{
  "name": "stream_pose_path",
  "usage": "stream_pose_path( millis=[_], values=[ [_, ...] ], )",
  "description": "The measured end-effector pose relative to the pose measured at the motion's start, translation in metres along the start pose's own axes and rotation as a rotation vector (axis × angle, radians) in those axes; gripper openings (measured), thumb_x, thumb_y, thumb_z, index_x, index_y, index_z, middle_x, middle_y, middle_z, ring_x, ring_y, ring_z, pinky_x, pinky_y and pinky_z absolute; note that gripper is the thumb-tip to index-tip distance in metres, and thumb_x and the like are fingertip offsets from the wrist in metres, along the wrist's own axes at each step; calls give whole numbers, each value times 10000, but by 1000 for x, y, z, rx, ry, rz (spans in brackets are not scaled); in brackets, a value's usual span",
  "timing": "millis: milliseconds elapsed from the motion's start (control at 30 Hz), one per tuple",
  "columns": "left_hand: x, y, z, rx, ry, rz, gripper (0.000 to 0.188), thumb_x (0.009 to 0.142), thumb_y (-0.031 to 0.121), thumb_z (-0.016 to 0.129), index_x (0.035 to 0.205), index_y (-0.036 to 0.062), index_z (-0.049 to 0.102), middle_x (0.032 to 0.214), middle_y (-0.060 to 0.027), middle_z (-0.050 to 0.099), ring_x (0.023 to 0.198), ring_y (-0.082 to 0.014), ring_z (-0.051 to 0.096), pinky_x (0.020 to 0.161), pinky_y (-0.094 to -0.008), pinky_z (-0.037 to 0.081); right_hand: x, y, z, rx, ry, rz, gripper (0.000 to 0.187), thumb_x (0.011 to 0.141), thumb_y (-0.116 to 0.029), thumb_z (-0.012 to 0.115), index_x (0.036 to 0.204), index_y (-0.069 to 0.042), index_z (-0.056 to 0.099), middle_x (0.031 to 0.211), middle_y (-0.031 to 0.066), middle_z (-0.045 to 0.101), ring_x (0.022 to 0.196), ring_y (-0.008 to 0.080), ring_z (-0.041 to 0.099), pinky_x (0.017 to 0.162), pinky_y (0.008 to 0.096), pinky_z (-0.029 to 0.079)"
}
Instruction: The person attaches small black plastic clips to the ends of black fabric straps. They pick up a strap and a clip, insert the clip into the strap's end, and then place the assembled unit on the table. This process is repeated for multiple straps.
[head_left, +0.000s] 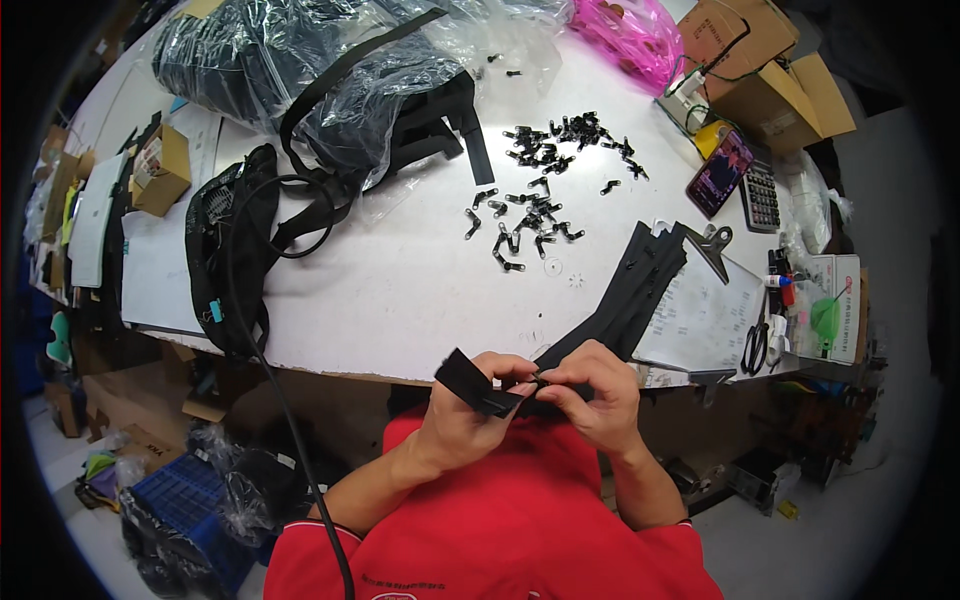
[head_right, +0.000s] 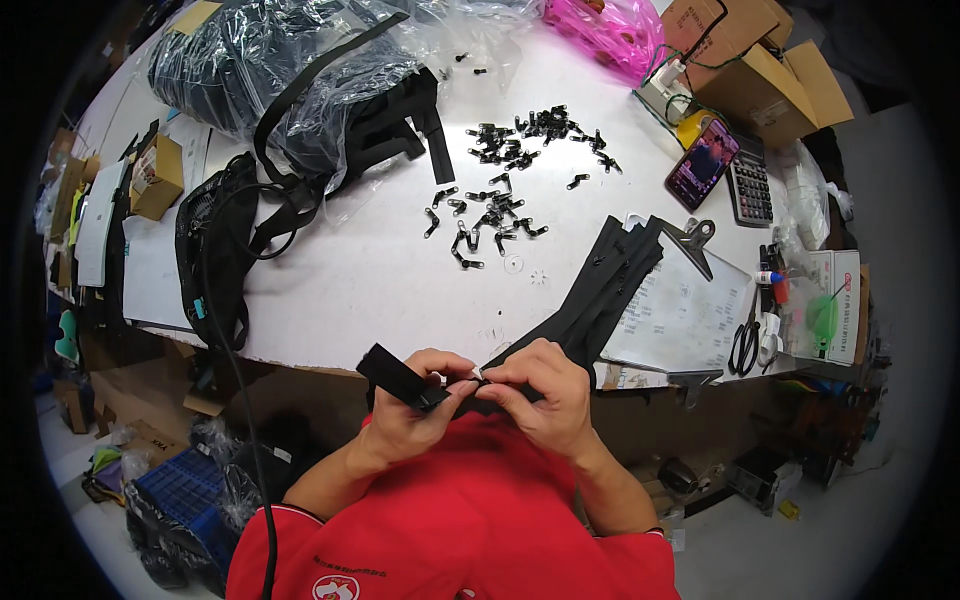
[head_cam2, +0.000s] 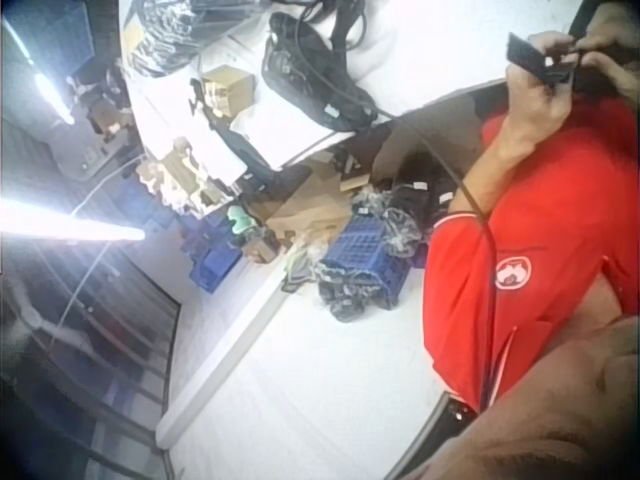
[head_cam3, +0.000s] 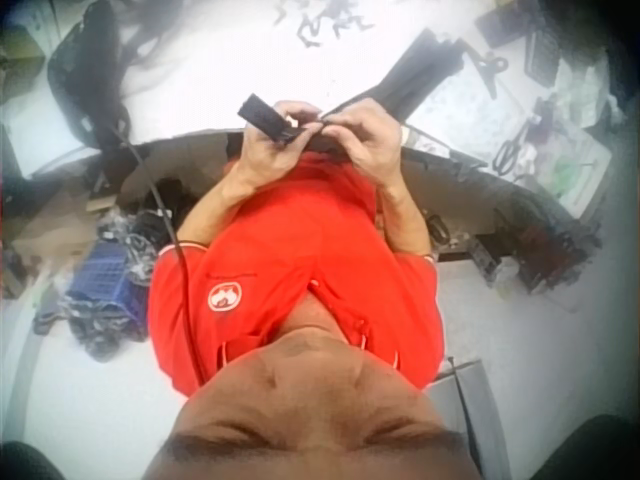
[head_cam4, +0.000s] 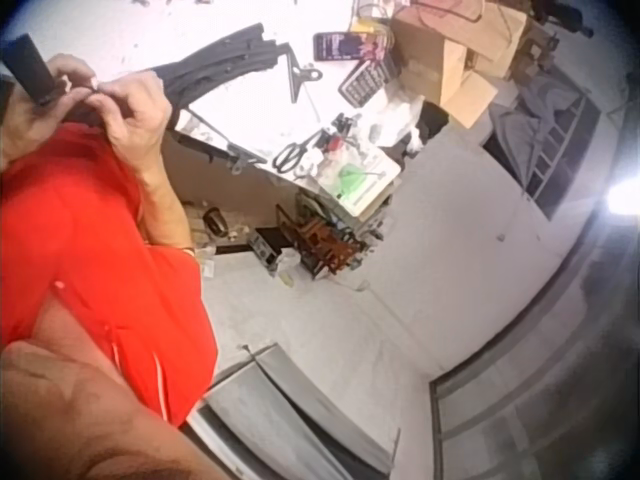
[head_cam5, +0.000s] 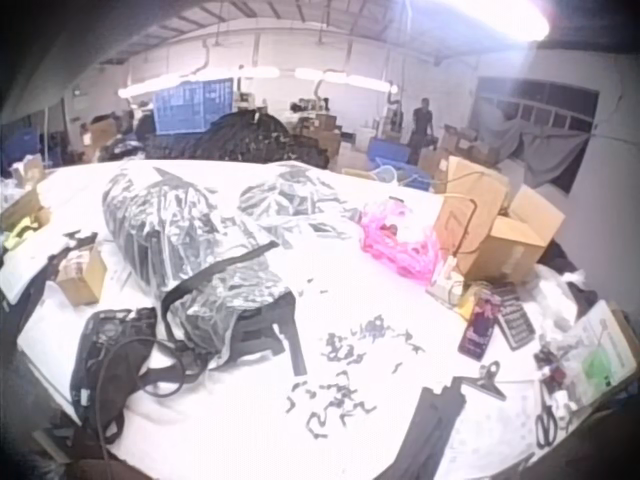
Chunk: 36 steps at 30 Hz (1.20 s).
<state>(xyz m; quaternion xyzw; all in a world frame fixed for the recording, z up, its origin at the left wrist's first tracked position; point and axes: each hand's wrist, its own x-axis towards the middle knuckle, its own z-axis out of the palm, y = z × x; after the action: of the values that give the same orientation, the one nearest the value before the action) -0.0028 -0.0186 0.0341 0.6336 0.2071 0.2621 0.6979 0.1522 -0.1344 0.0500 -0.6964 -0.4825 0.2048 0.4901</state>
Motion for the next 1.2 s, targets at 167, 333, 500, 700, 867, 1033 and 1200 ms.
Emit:
stream_pose_path(
  millis=[167,333,500,700,867,1033,1200],
  values=[
    [6,-5,0,98,-21,184,201,879,-58,664,1069,7,662,935,-118,654,791,-200,632,706,-285,501,-8,-8,7,286,90,231,123,857,-72,770,942,-15,701,852,37,671,721,75,580,615,212,446],
    [7,-8,0,96,-11,206,214,902,-111,598,1070,2,667,990,-90,611,858,-139,598,710,-254,496,-21,2,15,569,-23,499,102,920,-38,694,1006,13,674,912,9,624,753,42,560,639,187,449],
    [4,-13,0,-35,-16,74,172,936,-70,573,1077,-8,648,1017,-77,608,875,-121,593,766,-254,492,-19,-5,22,697,33,574,56,924,-17,675,966,19,669,929,21,611,781,60,561,686,198,456],
    [2,-15,-1,-258,-61,-100,169,969,-12,544,1107,-5,640,1066,-84,620,966,-140,602,869,-280,481,-15,1,19,622,-43,405,54,921,-33,664,933,20,660,909,26,606,849,77,551,755,235,443],
    [1,-17,-3,-265,-80,-112,168,971,-9,548,1107,-7,646,1068,-83,623,967,-140,601,871,-279,478,-13,3,16,630,-84,452,75,916,-55,675,932,17,660,902,24,604,811,76,540,729,229,434],
    [4,-19,-5,-136,-79,-32,167,969,-1,558,1110,-8,647,1055,-85,620,954,-140,604,846,-272,482,-15,1,24,643,19,523,80,900,-60,696,933,10,674,885,21,608,777,69,532,688,218,418],
    [3,-17,-4,-151,1,-132,178,944,-24,580,1109,-7,644,1036,-94,612,836,-123,614,725,-245,501,-12,4,26,244,-11,278,72,862,-49,725,900,-2,685,832,37,638,683,86,536,595,236,412]
  ],
)
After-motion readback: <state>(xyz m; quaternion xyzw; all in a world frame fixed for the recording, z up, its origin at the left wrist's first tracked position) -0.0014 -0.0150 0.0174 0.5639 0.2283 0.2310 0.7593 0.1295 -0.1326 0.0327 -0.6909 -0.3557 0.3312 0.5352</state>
